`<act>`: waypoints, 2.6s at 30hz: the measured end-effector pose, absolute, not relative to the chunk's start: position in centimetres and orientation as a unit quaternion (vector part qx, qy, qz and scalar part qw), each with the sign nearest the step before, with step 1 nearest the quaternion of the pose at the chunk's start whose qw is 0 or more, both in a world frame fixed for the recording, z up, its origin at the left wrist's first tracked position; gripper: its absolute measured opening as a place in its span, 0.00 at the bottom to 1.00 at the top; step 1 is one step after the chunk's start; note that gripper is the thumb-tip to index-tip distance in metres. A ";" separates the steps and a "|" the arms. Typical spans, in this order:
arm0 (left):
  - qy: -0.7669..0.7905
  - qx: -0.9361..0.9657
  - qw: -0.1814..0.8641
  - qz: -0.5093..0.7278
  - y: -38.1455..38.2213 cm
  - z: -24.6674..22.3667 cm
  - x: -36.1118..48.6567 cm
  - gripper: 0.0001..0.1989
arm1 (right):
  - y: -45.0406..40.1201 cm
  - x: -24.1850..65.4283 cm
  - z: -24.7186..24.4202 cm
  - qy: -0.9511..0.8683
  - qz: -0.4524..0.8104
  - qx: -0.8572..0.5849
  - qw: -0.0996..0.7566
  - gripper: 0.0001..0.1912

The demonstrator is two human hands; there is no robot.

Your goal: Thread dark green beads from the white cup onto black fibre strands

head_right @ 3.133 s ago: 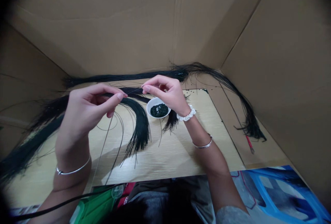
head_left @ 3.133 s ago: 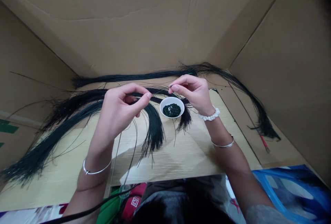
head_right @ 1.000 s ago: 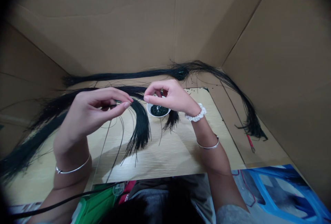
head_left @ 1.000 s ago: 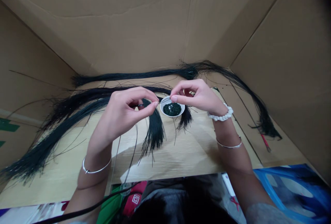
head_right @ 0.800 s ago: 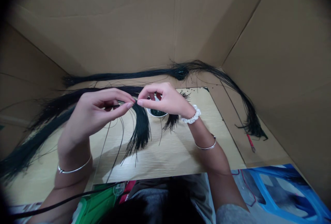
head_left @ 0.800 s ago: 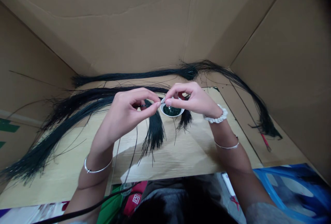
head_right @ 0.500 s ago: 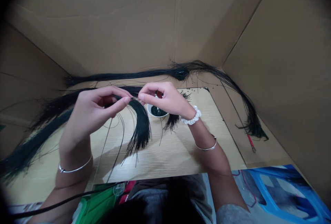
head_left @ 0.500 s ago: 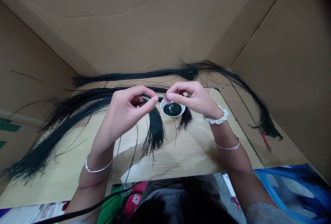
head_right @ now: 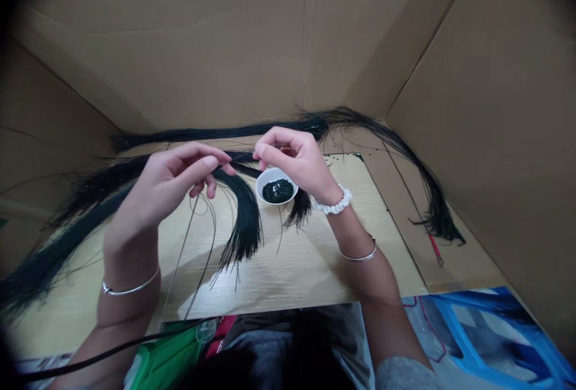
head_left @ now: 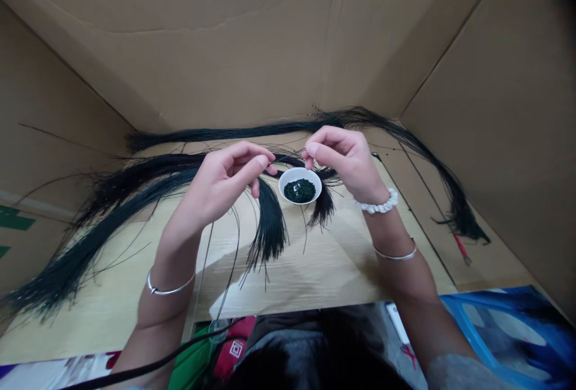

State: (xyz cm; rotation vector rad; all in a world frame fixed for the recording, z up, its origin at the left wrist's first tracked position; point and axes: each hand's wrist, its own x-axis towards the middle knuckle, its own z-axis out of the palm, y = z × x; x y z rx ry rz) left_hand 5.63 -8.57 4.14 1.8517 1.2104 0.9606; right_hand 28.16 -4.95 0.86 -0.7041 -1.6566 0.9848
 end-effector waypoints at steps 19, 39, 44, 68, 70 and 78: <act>0.460 0.715 0.382 0.363 -8.5 4.1 5.5 0.10 | -3.4 29.0 -0.1 -0.663 0.428 -0.283 0.545 0.11; 0.426 0.679 0.437 0.408 -8.3 3.4 5.3 0.10 | -2.6 29.0 -0.6 -0.622 0.465 -0.291 0.559 0.11; 0.415 0.656 0.466 0.425 -8.4 3.4 5.5 0.17 | -2.4 29.0 -0.8 -0.621 0.470 -0.286 0.558 0.11; 0.412 0.735 0.351 0.408 -10.1 3.2 6.9 0.07 | -6.9 27.1 1.5 -0.742 0.357 -0.273 0.497 0.09; 0.409 0.704 0.367 0.450 -10.1 3.0 7.1 0.07 | -6.8 26.5 1.2 -0.687 0.421 -0.266 0.529 0.11; 0.426 0.665 0.366 0.492 -10.0 2.6 7.8 0.09 | -6.6 24.8 0.3 -0.581 0.493 -0.292 0.577 0.13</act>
